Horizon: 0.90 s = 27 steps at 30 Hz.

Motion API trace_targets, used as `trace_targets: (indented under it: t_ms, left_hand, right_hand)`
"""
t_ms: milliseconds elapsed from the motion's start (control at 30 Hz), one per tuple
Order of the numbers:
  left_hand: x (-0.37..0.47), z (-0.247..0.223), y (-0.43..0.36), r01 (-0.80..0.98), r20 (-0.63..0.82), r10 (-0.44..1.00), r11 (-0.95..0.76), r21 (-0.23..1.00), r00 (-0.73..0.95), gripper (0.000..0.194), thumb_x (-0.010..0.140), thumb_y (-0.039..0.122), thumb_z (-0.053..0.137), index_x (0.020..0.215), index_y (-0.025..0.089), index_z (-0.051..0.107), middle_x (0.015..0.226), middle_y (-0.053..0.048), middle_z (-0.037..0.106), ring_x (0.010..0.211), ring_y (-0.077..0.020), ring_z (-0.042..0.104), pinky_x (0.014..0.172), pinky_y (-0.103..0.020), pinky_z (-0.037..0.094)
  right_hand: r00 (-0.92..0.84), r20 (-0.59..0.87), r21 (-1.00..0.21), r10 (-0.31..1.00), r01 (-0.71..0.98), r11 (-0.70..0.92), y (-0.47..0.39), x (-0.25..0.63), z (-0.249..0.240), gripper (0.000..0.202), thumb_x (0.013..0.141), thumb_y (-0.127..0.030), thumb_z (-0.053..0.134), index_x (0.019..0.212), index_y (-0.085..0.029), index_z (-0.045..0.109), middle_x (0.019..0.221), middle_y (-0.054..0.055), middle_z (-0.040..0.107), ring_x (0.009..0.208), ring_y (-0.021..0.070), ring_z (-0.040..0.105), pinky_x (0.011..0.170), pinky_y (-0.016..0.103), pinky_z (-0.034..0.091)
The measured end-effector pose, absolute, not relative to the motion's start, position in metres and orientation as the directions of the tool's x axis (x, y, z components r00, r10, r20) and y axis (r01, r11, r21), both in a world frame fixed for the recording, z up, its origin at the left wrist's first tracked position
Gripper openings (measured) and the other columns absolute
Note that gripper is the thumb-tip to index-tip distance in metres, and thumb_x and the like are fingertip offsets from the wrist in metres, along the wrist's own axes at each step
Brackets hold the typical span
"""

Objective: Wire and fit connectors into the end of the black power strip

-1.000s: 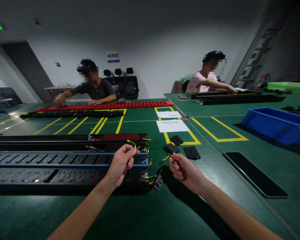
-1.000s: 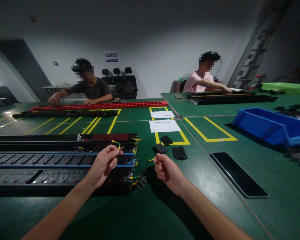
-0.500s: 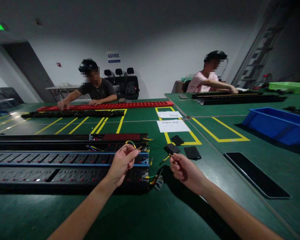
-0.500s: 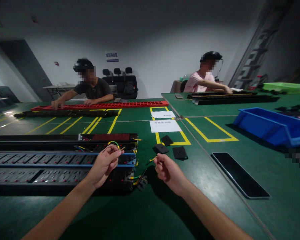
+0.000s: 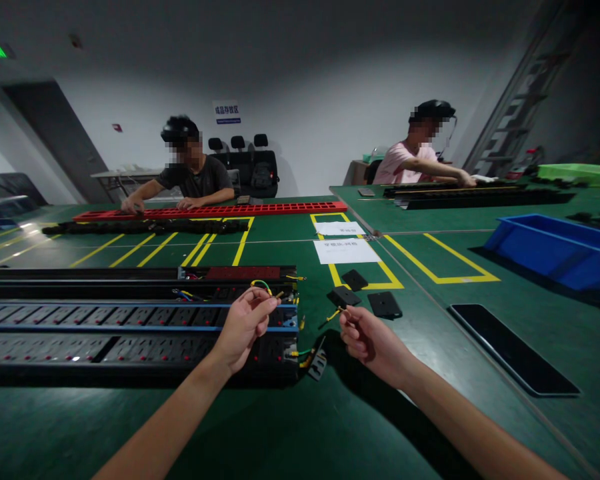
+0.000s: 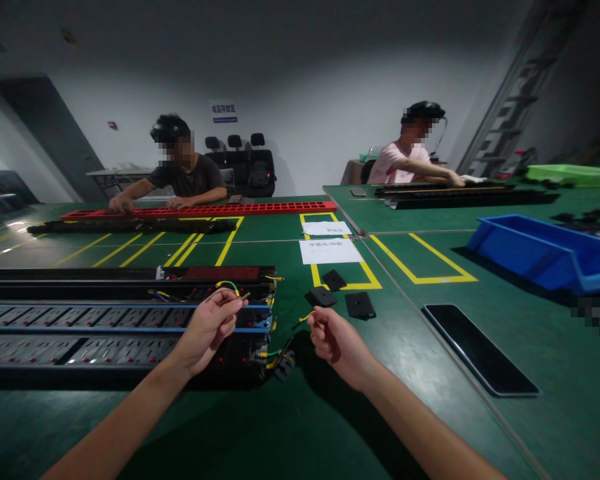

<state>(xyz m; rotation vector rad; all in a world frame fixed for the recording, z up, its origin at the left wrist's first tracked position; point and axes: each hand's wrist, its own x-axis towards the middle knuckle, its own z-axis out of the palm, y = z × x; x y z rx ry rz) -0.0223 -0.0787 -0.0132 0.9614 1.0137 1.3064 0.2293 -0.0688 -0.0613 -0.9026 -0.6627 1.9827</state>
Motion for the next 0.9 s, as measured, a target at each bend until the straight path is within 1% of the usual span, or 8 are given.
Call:
trace_targets:
  t_ms: [200,467,667,900]
  left_hand:
    - [-0.0217,-0.0114,-0.0796,-0.237,-0.03,1.0,0.031,0.971,0.008,0.043,0.067,0.037,0.087,0.082,0.015,0.054,0.079,0.003,0.061,0.044,0.0026,0.036,0.041,-0.012,0.023]
    - [-0.0221,-0.0102,-0.0806,-0.206,-0.027,0.999,0.035,0.978,0.04,0.04,0.072,0.04,0.084,0.083,0.016,0.054,0.086,-0.002,0.066,0.045,0.0029,0.036,0.042,-0.012,0.022]
    - [-0.0218,-0.0097,-0.0804,-0.214,-0.032,0.999,0.039,0.976,0.037,0.041,0.07,0.039,0.085,0.083,0.016,0.054,0.08,0.002,0.062,0.046,0.0021,0.036,0.042,-0.013,0.023]
    - [-0.0209,-0.0081,-0.0811,-0.223,-0.038,0.999,0.046,0.974,0.038,0.041,0.069,0.039,0.086,0.083,0.016,0.055,0.079,0.003,0.061,0.046,0.0016,0.035,0.042,-0.013,0.024]
  right_hand:
    - [-0.376,-0.346,-0.723,0.86,-0.477,-0.5,-0.0685,0.2285,-0.0626,0.025,0.084,-0.037,0.067,0.073,-0.017,0.059,0.054,-0.008,0.035,0.044,0.0045,0.022,0.04,0.02,0.015]
    - [-0.386,-0.358,-0.718,0.85,-0.468,-0.515,-0.0682,0.2293,-0.0609,0.025,0.082,-0.038,0.069,0.073,-0.017,0.058,0.054,-0.008,0.035,0.043,0.0041,0.023,0.041,0.02,0.015]
    - [-0.382,-0.349,-0.723,0.856,-0.471,-0.505,-0.0687,0.2291,-0.0601,0.025,0.08,-0.038,0.07,0.073,-0.017,0.058,0.054,-0.009,0.036,0.043,0.004,0.023,0.041,0.02,0.015]
    - [-0.389,-0.342,-0.733,0.855,-0.459,-0.502,-0.0697,0.2291,-0.0588,0.025,0.083,-0.038,0.068,0.074,-0.018,0.058,0.055,-0.008,0.035,0.044,0.0047,0.023,0.042,0.02,0.015]
